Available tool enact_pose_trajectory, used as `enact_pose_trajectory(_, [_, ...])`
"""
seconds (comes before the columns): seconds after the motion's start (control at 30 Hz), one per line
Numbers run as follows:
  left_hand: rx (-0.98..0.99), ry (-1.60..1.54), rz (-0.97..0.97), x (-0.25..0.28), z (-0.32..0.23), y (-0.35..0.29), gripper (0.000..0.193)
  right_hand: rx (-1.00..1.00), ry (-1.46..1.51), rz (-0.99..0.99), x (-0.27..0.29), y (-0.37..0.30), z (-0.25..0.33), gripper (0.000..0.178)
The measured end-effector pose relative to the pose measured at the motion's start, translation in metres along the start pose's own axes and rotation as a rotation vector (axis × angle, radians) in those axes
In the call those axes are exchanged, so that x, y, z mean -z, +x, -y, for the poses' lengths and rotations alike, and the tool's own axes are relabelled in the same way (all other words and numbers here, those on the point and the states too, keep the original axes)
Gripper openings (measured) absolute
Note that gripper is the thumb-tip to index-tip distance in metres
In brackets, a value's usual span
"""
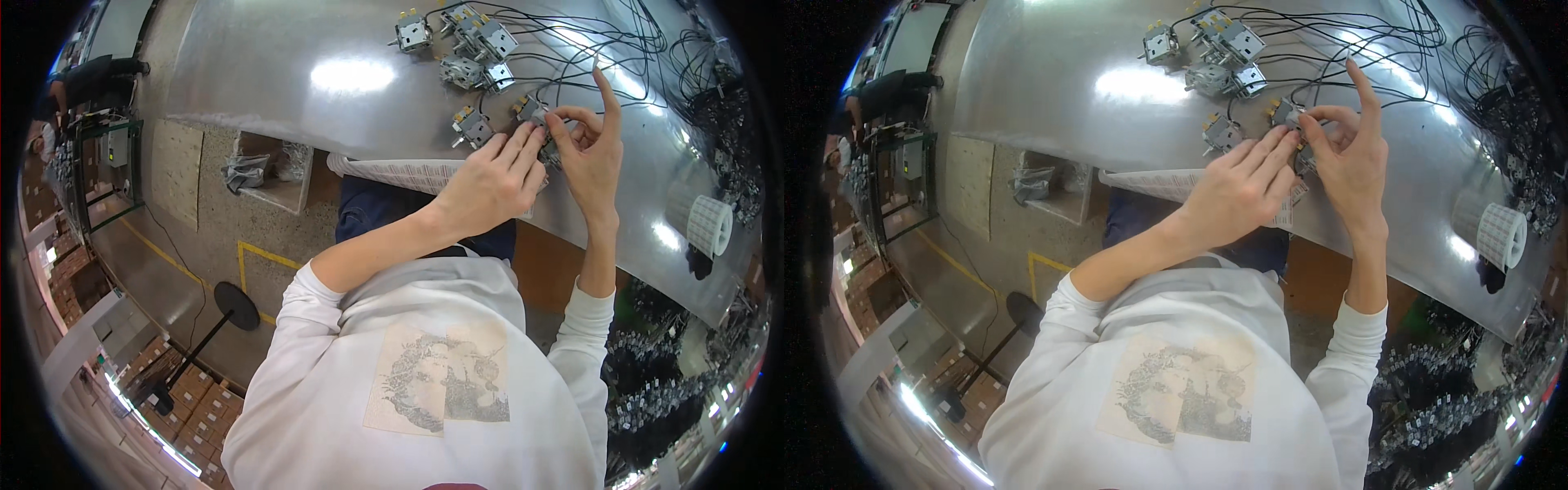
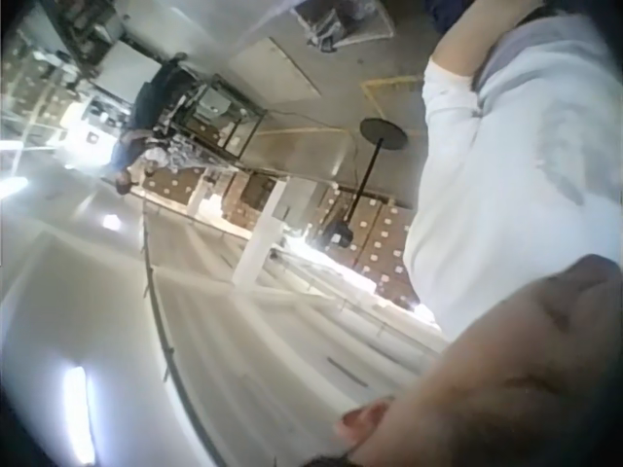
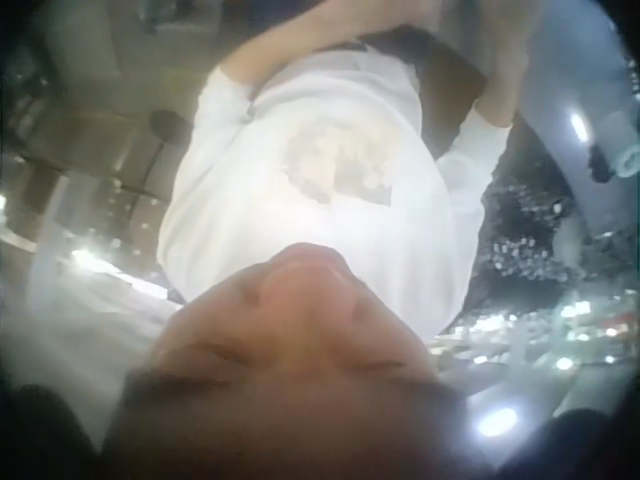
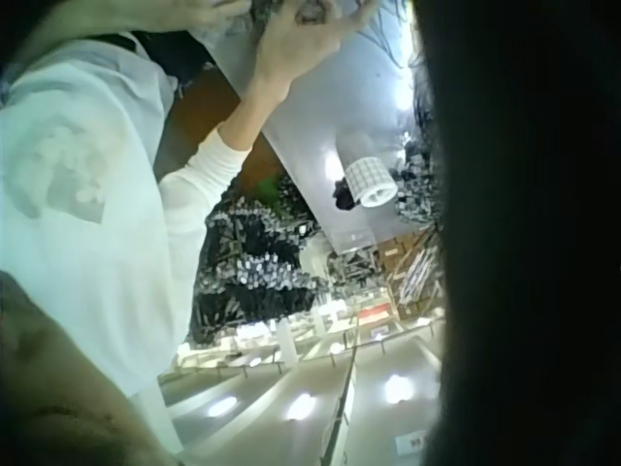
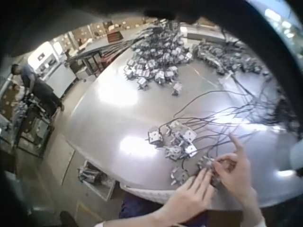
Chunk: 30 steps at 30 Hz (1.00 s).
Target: Assembling electronic components by connecting wires to modules on a workbench.
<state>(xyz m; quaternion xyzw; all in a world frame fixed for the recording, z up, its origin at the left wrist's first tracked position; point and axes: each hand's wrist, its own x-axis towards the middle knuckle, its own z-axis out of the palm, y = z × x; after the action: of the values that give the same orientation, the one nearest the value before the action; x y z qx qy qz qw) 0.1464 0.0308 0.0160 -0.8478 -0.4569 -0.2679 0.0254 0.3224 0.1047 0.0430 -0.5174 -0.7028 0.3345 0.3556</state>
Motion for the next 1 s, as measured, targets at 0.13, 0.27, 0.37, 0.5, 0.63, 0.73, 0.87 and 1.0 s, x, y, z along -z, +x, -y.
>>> enact_pose_trajectory(0.13, [0.033,-0.024,0.037,0.003,-0.004,0.001,0.020,-0.013,-0.154,0.024,0.002,-0.003,0.009,0.085])
enact_pose_trajectory(0.27, [0.040,0.026,0.074,0.004,-0.008,0.002,0.019,-0.032,-0.083,-0.063,-0.004,-0.007,0.010,0.084])
enact_pose_trajectory(0.37, [0.061,0.026,0.052,0.000,-0.010,0.002,0.019,0.029,-0.135,-0.072,-0.004,-0.006,0.006,0.083])
enact_pose_trajectory(0.5, [0.068,0.058,0.049,-0.004,-0.010,0.002,0.022,0.001,-0.156,-0.057,-0.007,-0.006,0.008,0.084])
enact_pose_trajectory(0.63, [0.056,0.105,0.100,-0.002,-0.009,0.004,0.027,0.112,-0.282,-0.029,-0.006,-0.003,0.008,0.079])
enact_pose_trajectory(0.73, [0.025,0.131,0.128,-0.002,-0.007,0.007,0.029,0.135,-0.336,-0.018,-0.005,-0.001,0.016,0.075])
enact_pose_trajectory(0.87, [-0.015,0.147,0.138,-0.007,-0.007,0.009,0.031,0.359,-0.514,-0.104,-0.007,0.004,0.011,0.065])
enact_pose_trajectory(1.0, [-0.019,0.188,0.170,-0.015,-0.008,0.008,0.041,0.320,-0.485,-0.127,0.001,0.011,0.018,0.061])
